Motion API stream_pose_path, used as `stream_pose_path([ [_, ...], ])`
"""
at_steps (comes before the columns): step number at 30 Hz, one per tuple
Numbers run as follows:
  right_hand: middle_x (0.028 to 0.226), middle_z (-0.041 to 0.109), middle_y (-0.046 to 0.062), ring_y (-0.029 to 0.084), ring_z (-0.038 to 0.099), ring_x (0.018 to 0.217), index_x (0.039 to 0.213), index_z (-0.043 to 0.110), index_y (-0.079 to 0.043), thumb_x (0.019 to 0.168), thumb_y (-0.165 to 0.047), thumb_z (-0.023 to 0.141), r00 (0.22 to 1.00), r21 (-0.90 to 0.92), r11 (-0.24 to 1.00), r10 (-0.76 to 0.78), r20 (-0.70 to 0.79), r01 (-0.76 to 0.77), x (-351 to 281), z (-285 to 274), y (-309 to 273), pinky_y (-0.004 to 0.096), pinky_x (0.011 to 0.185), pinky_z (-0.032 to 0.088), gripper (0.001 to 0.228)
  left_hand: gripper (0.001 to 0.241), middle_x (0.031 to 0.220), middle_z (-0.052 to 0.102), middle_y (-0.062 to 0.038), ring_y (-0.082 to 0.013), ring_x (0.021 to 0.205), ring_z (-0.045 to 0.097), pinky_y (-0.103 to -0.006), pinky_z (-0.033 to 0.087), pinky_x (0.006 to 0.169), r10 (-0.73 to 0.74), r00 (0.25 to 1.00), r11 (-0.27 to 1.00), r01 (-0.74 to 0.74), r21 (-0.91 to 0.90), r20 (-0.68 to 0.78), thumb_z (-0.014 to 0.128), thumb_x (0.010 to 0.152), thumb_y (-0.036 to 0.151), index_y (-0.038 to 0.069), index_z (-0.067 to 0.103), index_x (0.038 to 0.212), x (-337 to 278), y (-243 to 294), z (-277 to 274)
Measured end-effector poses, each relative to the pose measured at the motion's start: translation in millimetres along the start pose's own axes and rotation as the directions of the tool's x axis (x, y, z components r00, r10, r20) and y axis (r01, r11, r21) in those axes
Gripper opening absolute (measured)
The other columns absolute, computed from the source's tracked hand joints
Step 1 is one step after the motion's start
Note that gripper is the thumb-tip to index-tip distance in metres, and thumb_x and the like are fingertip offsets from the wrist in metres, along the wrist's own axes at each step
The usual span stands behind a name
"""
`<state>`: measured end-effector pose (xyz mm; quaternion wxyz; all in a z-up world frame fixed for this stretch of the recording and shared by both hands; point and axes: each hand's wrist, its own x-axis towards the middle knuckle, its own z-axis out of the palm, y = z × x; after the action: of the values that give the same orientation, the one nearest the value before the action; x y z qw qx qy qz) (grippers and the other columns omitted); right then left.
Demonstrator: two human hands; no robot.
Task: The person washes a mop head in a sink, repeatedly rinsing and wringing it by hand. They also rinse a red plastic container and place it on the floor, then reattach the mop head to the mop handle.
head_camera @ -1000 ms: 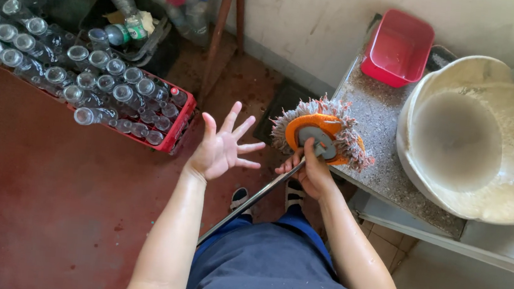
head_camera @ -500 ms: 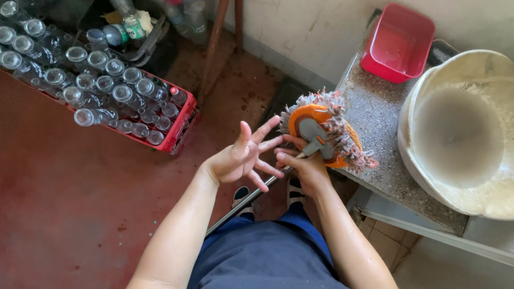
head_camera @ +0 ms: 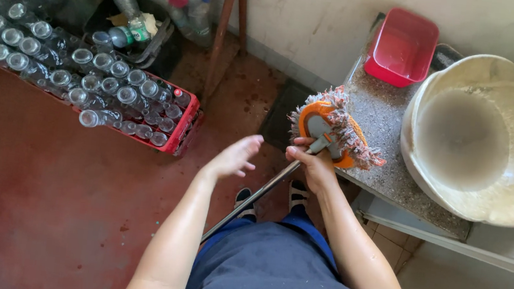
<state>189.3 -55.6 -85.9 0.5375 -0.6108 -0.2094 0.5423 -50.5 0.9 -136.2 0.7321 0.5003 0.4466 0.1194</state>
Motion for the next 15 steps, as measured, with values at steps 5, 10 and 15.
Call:
stream_pose_path([
  [5, 0.08, 0.074, 0.008, 0.024, 0.077, 0.077, 0.107, 0.074, -0.005, 0.071, -0.004, 0.092, 0.999, -0.077, 0.997, -0.031, 0.027, 0.033, 3.2, 6.1, -1.7, 0.035, 0.074, 0.064, 0.04, 0.061, 0.107, 0.073, -0.01, -0.029, 0.098, 0.07, -0.0411, 0.058, 0.085, -0.077, 0.963, 0.947, -0.01, 0.323, 0.257, 0.07, 0.085, 0.067, 0.021, 0.062, 0.123, -10.2, 3.9, 45.9],
  [10, 0.101, 0.072, 0.01, 0.016, 0.068, 0.095, 0.116, 0.078, -0.012, 0.076, -0.029, 0.095, 0.983, -0.402, 0.9, -0.122, 0.138, 0.168, 6.0, -4.9, -8.8, 0.031, 0.088, 0.056, 0.047, 0.054, 0.09, 0.07, -0.015, -0.0331, 0.09, 0.073, -0.046, 0.059, 0.078, 0.012, 0.984, 0.953, -0.066, 0.297, 0.18, 0.07, 0.088, 0.063, 0.015, 0.067, 0.114, -4.8, -7.5, 52.1],
  [15, 0.09, 0.079, 0.002, 0.02, 0.075, 0.091, 0.106, 0.081, -0.022, 0.072, -0.032, 0.09, 0.961, -0.791, 0.575, 0.031, 0.275, 0.208, 8.1, -36.1, -2.0, 0.037, 0.088, 0.057, 0.036, 0.045, 0.084, 0.075, -0.006, -0.0304, 0.097, 0.072, -0.0458, 0.054, 0.09, 0.068, 0.997, 0.954, -0.057, 0.295, -0.027, 0.059, 0.094, 0.066, 0.026, 0.061, 0.115, -3.0, 11.4, 33.3],
])
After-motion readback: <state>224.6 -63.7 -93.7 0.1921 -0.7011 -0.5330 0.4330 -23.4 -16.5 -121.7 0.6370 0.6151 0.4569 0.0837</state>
